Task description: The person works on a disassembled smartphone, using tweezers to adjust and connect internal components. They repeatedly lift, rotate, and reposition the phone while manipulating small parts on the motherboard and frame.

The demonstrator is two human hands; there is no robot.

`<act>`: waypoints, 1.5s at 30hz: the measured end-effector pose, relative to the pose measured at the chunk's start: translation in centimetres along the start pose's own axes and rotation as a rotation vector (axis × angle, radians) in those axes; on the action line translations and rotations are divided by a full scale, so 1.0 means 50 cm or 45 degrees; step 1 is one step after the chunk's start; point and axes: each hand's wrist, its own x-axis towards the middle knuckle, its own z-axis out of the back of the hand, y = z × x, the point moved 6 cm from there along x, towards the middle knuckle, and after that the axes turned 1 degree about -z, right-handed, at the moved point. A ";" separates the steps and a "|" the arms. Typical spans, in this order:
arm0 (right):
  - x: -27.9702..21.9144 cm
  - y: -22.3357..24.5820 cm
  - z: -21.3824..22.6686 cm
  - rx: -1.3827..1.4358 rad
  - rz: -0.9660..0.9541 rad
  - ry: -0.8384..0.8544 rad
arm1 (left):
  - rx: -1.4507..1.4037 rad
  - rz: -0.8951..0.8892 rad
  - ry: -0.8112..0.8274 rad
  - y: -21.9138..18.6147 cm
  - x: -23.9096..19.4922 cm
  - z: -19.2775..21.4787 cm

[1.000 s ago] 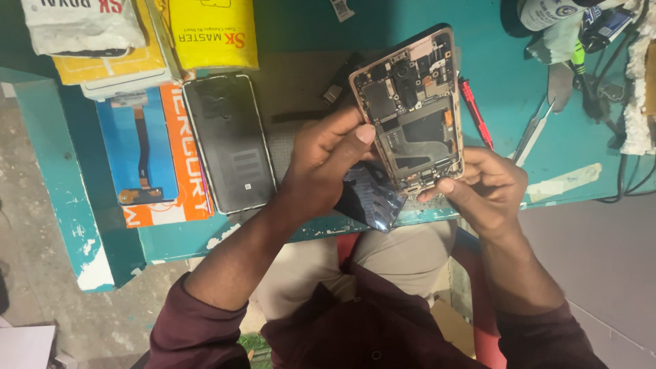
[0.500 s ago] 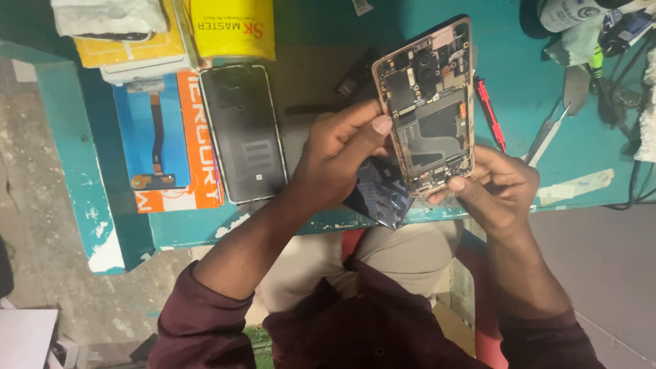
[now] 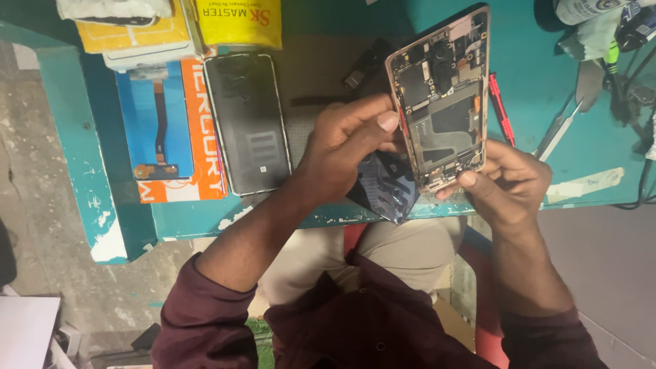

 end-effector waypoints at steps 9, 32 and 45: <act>0.001 0.006 -0.005 0.015 -0.003 0.008 | 0.065 -0.070 0.027 -0.008 0.000 -0.010; -0.039 0.057 -0.011 -0.615 0.148 -0.319 | 0.434 -0.232 0.097 -0.059 -0.005 -0.021; -0.038 0.031 0.012 -0.621 0.339 -0.285 | 0.294 -0.361 0.140 -0.042 -0.011 -0.016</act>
